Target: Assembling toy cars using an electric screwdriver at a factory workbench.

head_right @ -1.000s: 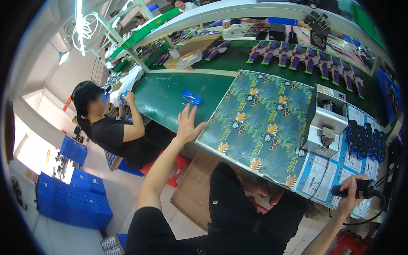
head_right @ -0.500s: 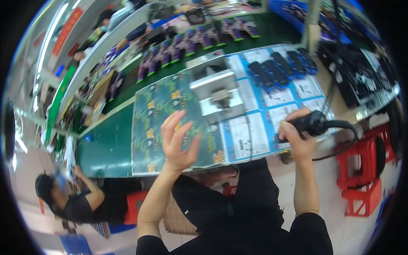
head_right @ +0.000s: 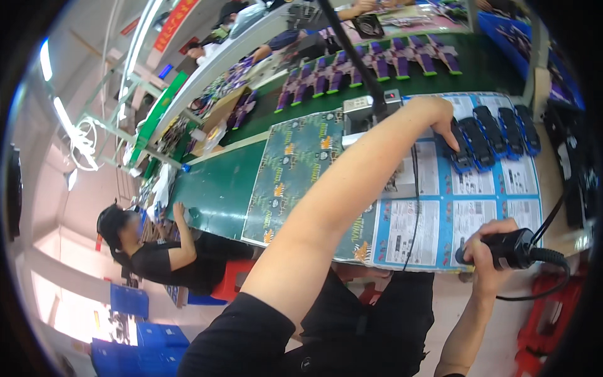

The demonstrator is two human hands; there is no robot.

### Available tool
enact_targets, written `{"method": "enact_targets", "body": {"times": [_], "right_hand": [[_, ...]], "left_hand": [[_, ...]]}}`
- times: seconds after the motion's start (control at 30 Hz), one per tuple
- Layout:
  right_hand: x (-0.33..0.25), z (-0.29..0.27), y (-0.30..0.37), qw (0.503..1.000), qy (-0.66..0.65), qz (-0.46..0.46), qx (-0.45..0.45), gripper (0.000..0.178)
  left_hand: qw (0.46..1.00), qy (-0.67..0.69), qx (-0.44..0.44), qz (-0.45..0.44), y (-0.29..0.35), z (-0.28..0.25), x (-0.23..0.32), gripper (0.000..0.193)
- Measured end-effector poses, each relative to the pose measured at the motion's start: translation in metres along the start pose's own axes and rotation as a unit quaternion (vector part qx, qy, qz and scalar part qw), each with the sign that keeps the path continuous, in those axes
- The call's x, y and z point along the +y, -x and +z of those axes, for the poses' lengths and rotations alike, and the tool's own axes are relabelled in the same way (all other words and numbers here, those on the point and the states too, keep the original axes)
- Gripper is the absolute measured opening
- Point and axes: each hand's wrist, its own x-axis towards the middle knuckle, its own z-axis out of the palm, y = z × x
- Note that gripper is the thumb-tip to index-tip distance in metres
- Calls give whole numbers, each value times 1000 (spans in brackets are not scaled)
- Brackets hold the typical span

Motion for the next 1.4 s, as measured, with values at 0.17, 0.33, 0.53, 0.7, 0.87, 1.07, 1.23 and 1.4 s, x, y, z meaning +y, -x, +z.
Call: {"method": "enact_targets", "body": {"times": [0.17,0.33,0.53,0.7,0.87,1.07,1.23,1.4], "right_hand": [[9,-2,-6,1000,-6,-7,-14,23],[1,12,-6,1000,-1,-19,-25,19],[11,14,-3,999,31,-41,5,19],[6,8,2,997,59,-49,-2,13],[-7,25,4,998,28,-34,47,12],[-11,134,-25,981,-120,-119,-93,13],[1,173,-49,983,-41,-160,-84,7],[15,197,-62,987,0,-145,-66,12]], "left_hand": [[990,124,-37,-59,-3,9,-10,94],[990,126,63,9,10,0,-5,91],[910,204,348,98,75,24,30,54],[733,508,428,146,230,25,9,41],[324,801,495,91,332,130,-11,33],[181,885,426,-47,336,232,-12,39],[237,884,402,-23,312,244,3,35],[293,854,426,-52,310,236,14,26]]}}
